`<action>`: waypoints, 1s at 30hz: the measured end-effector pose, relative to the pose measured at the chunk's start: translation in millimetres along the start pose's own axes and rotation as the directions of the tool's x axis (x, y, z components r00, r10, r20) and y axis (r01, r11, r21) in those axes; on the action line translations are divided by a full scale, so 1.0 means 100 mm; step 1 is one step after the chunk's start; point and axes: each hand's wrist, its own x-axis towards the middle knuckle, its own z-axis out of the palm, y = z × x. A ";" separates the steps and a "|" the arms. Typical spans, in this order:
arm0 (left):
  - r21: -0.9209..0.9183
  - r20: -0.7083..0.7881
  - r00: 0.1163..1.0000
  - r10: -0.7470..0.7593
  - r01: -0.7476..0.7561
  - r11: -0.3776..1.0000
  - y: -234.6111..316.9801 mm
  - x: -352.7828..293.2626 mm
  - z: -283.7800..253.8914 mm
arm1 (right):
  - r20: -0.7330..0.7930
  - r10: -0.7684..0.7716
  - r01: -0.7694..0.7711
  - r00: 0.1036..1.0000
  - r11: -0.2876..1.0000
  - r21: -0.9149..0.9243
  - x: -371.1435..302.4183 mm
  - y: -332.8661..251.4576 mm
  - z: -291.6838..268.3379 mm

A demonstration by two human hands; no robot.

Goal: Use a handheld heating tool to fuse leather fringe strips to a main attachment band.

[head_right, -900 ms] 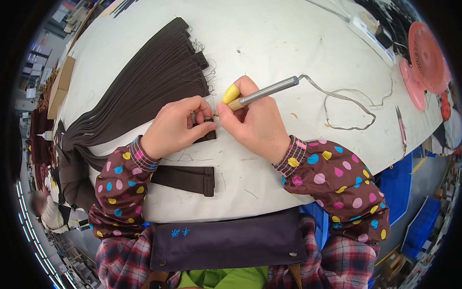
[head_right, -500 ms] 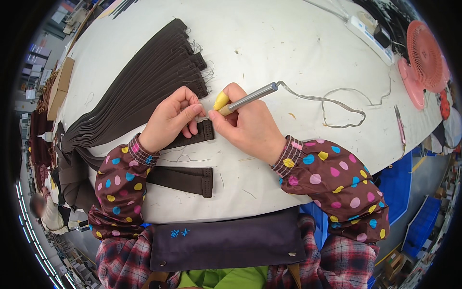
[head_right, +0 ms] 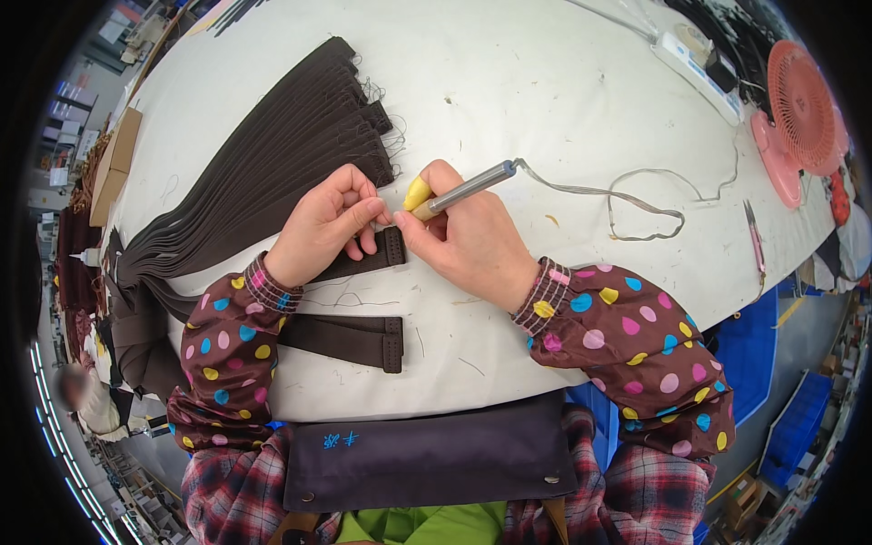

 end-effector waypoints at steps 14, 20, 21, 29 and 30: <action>0.021 -0.017 1.000 0.000 0.001 1.000 0.01 0.00 0.01 | 0.000 -0.006 0.006 1.000 0.999 -0.037 0.01 -0.01 0.00; 0.187 -0.140 0.990 0.000 0.027 0.982 0.11 -0.10 0.04 | -0.030 0.011 -0.010 0.999 1.000 0.027 -0.01 -0.06 -0.03; 0.455 -0.132 0.979 0.153 -0.077 0.887 0.11 -0.15 0.05 | -0.044 0.029 -0.027 0.999 0.998 0.058 -0.02 -0.08 -0.06; 0.682 0.239 0.971 -0.007 -0.162 0.713 0.28 -0.62 -0.11 | -0.107 -0.045 0.056 0.993 0.993 0.101 0.01 -0.11 -0.16; 0.734 0.251 0.967 0.053 -0.226 0.641 0.29 -0.59 -0.17 | -0.120 -0.049 0.062 0.992 0.993 0.101 0.02 -0.11 -0.16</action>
